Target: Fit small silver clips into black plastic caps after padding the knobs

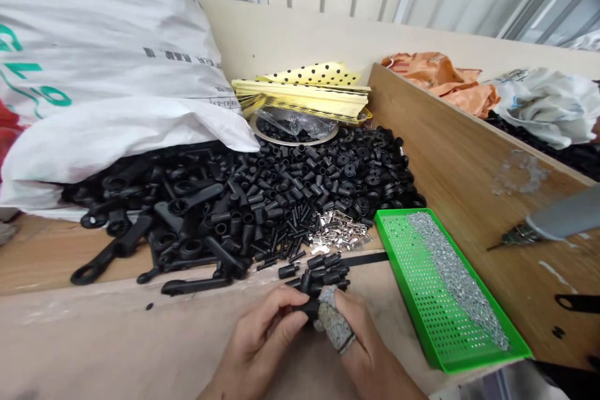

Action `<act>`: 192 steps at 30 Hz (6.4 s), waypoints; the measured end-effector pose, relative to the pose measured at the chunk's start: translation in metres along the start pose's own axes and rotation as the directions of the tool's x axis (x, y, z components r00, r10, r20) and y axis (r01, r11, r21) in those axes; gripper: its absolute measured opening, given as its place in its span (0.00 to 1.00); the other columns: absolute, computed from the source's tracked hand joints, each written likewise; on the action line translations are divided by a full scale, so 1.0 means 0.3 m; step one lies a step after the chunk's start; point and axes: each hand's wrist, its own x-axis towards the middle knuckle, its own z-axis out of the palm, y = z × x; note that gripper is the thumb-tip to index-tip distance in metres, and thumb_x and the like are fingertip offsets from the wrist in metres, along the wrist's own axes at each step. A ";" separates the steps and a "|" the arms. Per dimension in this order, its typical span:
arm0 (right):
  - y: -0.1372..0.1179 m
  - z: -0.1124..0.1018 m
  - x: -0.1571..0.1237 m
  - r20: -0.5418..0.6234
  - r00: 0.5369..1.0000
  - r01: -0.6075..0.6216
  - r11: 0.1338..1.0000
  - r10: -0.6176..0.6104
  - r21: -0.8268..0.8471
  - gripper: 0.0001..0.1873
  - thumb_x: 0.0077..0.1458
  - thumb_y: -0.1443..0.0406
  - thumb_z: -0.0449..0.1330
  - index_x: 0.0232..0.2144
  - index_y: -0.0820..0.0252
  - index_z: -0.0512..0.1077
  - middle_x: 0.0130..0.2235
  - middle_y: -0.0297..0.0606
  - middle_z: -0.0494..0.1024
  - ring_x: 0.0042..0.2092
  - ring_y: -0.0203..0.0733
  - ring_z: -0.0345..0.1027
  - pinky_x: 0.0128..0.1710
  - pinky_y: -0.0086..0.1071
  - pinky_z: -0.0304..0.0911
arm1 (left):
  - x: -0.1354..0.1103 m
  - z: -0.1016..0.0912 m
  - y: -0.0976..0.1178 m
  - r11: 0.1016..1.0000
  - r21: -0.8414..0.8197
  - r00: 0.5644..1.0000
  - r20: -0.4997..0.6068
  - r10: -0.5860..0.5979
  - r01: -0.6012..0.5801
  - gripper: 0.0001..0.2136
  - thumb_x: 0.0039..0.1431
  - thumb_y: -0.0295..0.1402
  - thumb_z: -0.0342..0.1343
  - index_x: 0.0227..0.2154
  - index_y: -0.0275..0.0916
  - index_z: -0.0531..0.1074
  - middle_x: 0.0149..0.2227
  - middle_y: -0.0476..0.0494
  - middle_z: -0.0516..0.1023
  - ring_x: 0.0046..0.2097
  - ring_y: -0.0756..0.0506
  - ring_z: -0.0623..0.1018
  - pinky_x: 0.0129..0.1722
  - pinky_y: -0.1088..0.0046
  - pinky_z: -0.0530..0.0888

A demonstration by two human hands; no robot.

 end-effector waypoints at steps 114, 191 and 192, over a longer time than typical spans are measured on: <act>0.152 -0.052 0.106 -0.193 0.976 -0.127 0.980 0.096 -0.153 0.11 0.49 0.76 0.48 0.30 0.57 0.65 0.35 0.39 0.73 0.39 0.43 0.68 0.41 0.34 0.65 | 0.472 -0.023 -0.057 0.081 0.589 0.593 0.784 0.183 -0.804 0.09 0.62 0.27 0.51 0.25 0.37 0.68 0.30 0.46 0.69 0.34 0.45 0.66 0.30 0.67 0.60; 0.124 -0.094 0.112 -0.353 0.903 -0.245 0.968 0.245 0.044 0.12 0.56 0.64 0.50 0.33 0.55 0.74 0.27 0.34 0.76 0.28 0.41 0.68 0.31 0.29 0.64 | 0.443 0.069 0.071 0.837 0.412 0.873 0.465 0.146 -0.360 0.09 0.61 0.28 0.49 0.36 0.38 0.75 0.33 0.50 0.78 0.33 0.51 0.76 0.34 0.80 0.70; 0.142 -0.091 0.107 -0.383 0.884 -0.262 0.962 0.269 0.072 0.11 0.56 0.63 0.51 0.31 0.55 0.74 0.26 0.33 0.75 0.28 0.41 0.67 0.29 0.29 0.63 | 0.445 0.070 0.063 0.818 0.439 0.869 0.474 0.140 -0.371 0.09 0.62 0.29 0.48 0.38 0.38 0.74 0.33 0.50 0.79 0.34 0.51 0.76 0.35 0.80 0.70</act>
